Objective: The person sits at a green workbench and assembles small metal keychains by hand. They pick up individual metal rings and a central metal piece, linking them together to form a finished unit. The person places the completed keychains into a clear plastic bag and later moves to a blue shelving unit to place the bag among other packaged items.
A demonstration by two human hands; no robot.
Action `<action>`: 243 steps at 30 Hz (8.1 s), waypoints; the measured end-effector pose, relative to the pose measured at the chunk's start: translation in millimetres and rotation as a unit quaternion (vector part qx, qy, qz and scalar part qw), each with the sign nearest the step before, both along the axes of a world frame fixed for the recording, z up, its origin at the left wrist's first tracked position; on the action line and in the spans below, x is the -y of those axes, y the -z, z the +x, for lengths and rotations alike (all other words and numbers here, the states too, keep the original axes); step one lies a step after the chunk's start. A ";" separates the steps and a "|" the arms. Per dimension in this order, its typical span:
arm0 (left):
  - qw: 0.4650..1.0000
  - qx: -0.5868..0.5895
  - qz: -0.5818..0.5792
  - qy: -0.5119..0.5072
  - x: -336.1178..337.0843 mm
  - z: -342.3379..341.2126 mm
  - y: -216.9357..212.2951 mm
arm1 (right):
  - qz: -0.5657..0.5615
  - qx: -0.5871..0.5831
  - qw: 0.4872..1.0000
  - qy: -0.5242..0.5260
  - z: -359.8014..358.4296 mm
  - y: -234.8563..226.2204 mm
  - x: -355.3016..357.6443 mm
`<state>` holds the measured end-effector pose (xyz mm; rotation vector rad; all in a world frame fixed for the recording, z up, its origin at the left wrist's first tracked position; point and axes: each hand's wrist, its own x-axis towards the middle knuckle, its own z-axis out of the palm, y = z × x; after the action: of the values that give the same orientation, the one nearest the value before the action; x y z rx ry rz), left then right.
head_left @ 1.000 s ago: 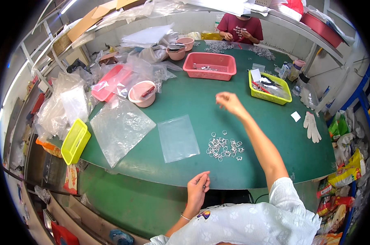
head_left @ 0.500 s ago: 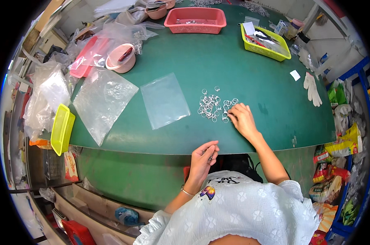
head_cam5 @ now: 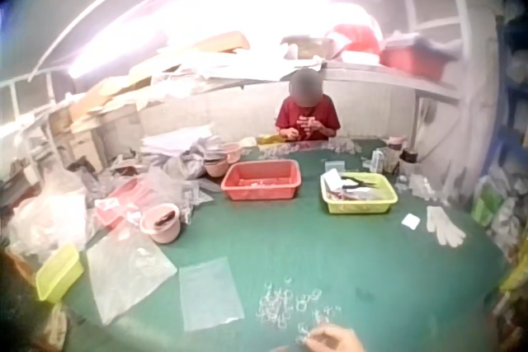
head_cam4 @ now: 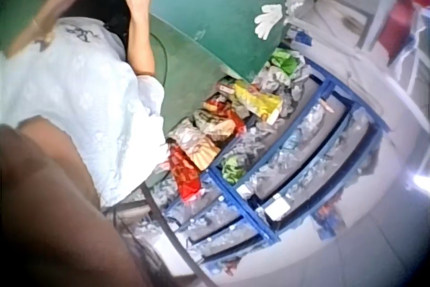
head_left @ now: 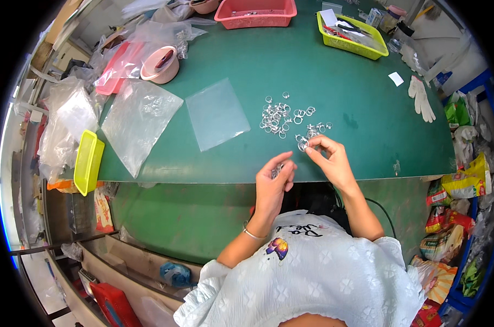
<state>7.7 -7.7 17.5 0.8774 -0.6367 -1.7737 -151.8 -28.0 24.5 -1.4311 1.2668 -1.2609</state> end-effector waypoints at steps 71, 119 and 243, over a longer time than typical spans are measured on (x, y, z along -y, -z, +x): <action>0.960 -0.177 0.149 0.158 30.6 1.2 33.2 | -0.100 -0.371 0.909 0.158 -36.1 28.2 39.9; 0.988 -0.090 0.062 0.110 58.6 -17.2 19.0 | 0.217 0.520 0.826 -0.006 -6.0 17.3 16.5; 0.986 -0.074 0.139 0.058 57.4 -0.9 26.2 | 0.029 0.118 0.954 0.274 -161.1 10.2 280.2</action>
<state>6.8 -65.1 -8.7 0.8995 -0.3547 -2.0452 -312.9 -308.2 14.3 -0.8722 1.5742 -1.6816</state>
